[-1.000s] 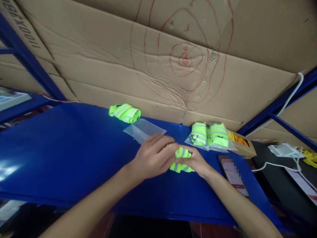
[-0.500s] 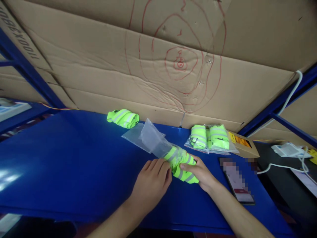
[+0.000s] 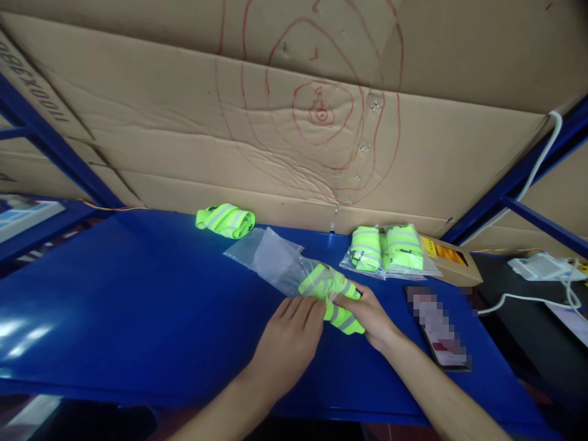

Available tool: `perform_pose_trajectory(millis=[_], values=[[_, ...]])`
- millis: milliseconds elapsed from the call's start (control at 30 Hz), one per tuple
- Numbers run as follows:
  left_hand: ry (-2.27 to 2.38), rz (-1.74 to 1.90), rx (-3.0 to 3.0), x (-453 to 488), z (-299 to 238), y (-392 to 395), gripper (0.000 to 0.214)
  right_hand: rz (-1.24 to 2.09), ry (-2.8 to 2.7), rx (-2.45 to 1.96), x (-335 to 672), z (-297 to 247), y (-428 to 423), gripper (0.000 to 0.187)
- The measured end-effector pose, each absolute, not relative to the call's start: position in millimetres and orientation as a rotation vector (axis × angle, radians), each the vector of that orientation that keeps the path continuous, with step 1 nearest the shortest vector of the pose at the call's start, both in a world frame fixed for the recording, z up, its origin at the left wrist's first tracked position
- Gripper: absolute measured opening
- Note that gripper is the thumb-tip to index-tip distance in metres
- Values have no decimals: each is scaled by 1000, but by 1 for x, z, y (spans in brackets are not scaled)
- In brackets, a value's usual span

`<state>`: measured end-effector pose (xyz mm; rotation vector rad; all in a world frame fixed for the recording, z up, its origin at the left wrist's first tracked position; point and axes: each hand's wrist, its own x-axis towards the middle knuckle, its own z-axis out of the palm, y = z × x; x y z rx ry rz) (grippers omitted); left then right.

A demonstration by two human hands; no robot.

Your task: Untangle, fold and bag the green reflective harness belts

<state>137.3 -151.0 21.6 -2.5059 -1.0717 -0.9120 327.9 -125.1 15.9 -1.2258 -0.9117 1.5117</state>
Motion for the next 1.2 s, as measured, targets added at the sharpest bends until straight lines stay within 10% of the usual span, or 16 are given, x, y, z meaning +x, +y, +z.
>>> perform_pose_trajectory(millis=[800,1067,1200], values=[[-1155,-991,-2510,153,11,-168,18,1671,-1079,-1145,331,22,-132,58],[-1227,-1386,-2783,123,24,-174,8,1701,-1124,-1104,336,18,-131,54],[-2056,-2202,-2406,115,-6,-189,20,1790,-801,-1107,331,17,-136,73]])
